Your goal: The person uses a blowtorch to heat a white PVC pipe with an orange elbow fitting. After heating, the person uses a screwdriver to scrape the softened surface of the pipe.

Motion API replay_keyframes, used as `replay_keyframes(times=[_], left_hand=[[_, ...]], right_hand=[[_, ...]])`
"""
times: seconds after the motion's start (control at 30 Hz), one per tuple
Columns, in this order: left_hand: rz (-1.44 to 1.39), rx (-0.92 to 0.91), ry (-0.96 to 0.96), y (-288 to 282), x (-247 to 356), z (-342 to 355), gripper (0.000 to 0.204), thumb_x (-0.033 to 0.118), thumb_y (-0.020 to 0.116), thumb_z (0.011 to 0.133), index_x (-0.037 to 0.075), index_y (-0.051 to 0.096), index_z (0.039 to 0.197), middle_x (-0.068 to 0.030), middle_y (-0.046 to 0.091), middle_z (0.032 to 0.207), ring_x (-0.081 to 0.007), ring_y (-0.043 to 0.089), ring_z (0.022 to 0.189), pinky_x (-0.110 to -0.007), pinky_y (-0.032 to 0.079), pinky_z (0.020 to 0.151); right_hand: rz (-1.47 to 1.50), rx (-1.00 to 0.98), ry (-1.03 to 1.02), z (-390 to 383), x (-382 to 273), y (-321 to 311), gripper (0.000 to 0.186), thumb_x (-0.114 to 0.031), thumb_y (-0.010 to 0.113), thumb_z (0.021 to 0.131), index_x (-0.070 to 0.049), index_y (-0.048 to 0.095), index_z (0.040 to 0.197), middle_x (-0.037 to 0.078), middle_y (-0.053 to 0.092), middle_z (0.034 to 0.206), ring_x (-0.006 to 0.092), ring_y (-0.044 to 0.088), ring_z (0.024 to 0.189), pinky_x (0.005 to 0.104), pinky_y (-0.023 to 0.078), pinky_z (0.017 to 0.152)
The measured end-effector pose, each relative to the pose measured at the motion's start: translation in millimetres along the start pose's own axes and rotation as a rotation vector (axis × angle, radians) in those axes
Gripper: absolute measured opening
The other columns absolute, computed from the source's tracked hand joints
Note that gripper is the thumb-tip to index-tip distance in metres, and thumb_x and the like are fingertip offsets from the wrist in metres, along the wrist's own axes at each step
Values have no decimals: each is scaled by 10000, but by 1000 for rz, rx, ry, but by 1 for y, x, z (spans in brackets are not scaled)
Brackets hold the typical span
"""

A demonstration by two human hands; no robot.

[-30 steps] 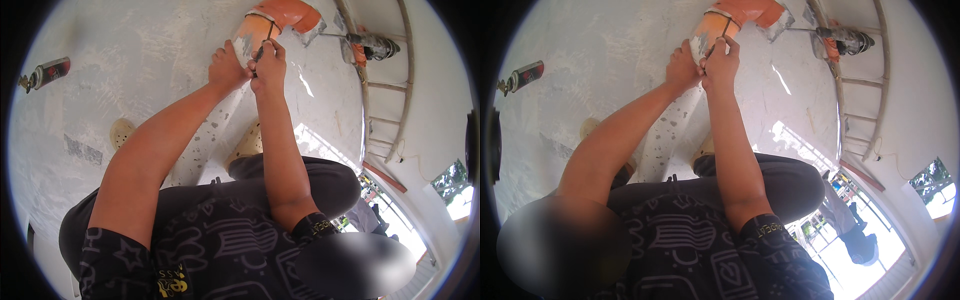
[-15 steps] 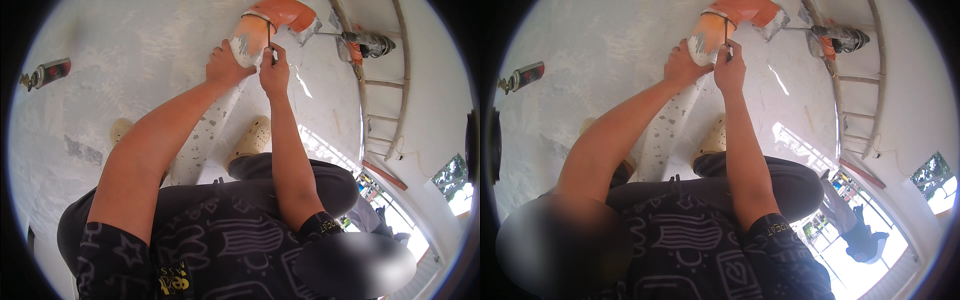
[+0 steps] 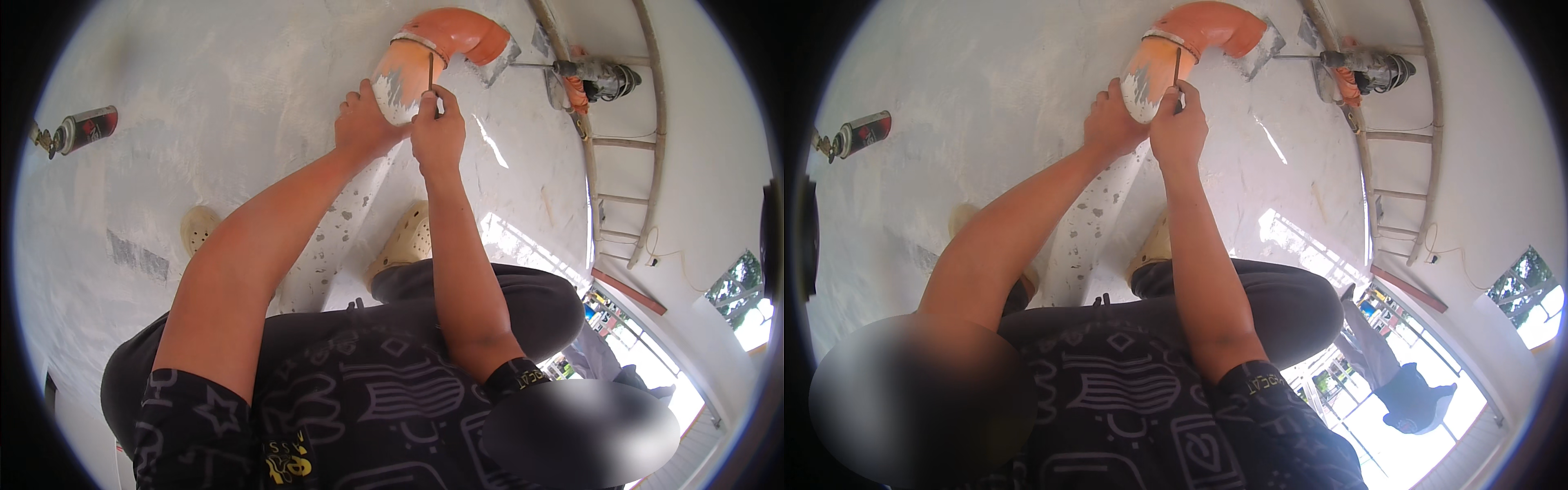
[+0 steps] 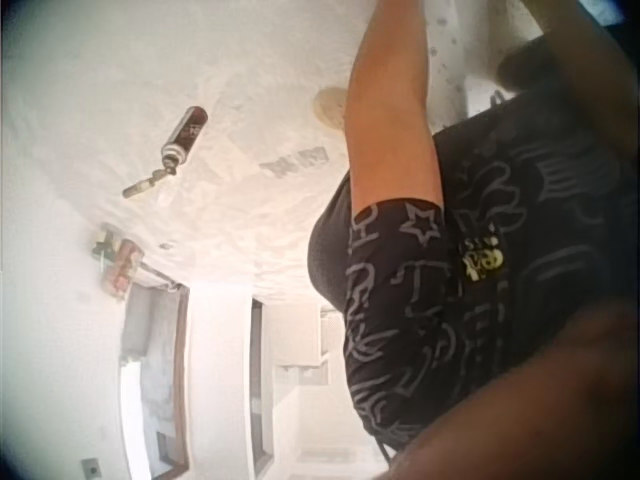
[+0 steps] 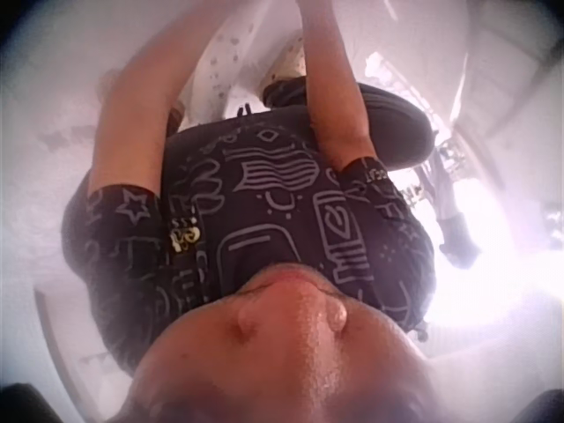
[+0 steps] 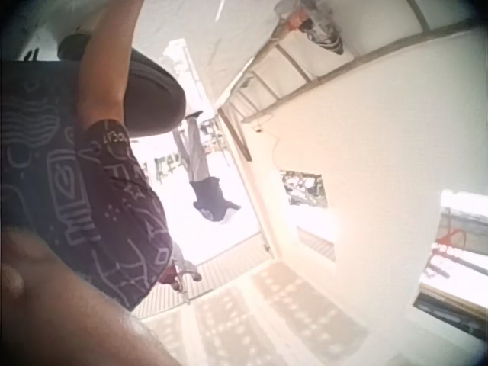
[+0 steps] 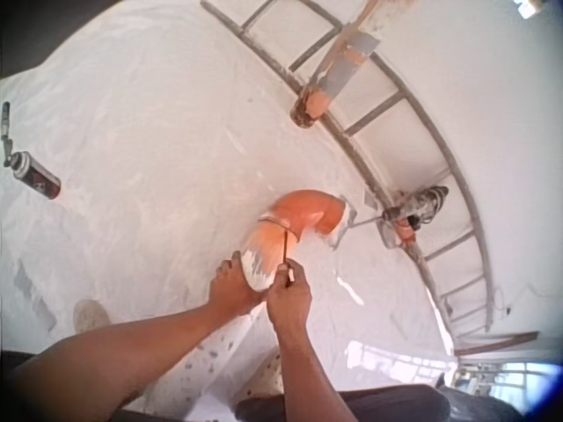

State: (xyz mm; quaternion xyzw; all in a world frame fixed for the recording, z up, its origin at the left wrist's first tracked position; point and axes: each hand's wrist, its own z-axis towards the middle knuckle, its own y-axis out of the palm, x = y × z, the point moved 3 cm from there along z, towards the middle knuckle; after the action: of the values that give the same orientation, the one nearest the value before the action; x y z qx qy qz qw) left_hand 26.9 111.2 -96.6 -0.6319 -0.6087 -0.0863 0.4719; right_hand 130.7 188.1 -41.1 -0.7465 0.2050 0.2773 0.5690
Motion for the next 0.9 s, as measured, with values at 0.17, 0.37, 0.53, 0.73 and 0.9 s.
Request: replay_keyframes(times=[0.17, 0.37, 0.53, 0.73, 0.9], left_hand=[[13, 32, 3, 1, -3, -1, 1240, 541, 921, 710, -10, 289, 1623, -235, 534, 1399, -414, 553, 1329, -497, 568, 1006], [23, 23, 18, 6, -7, 0, 1255, 543, 921, 706, -7, 275, 1630, -242, 521, 1414, -417, 549, 1331, -499, 564, 1013], [24, 5, 13, 4, -6, 1, 1289, 593, 927, 699, -6, 267, 1630, -245, 520, 1417, -418, 548, 1335, -497, 567, 1007], [0, 34, 13, 2, -6, 1, 1279, 624, 927, 703, -24, 297, 1607, -250, 552, 1400, -417, 566, 1329, -507, 577, 995], [28, 35, 30, 1, -5, -1, 1278, 607, 930, 697, -34, 300, 1604, -247, 560, 1393, -408, 574, 1316, -503, 581, 991]], right_hand=[[-6, -46, 40, 2, -1, -6, 410, -309, 583, 1089, -50, 665, 1396, 91, 718, 812, 144, 568, 506, 339, 454, 459], [170, -149, 230, 3, -23, -18, 421, -306, 586, 1089, -30, 644, 1401, 86, 715, 820, 115, 546, 499, 303, 414, 408], [157, -61, 130, 6, -9, -2, 418, -309, 588, 1093, -31, 648, 1398, 87, 720, 807, 127, 550, 489, 330, 428, 420], [-246, 155, -275, 11, 6, 12, 384, -296, 611, 1092, -77, 663, 1402, 92, 708, 775, 161, 619, 555, 359, 444, 446], [300, -69, 203, 18, -1, 4, 376, -298, 632, 1086, -103, 666, 1406, 104, 707, 782, 174, 641, 613, 352, 447, 454]])
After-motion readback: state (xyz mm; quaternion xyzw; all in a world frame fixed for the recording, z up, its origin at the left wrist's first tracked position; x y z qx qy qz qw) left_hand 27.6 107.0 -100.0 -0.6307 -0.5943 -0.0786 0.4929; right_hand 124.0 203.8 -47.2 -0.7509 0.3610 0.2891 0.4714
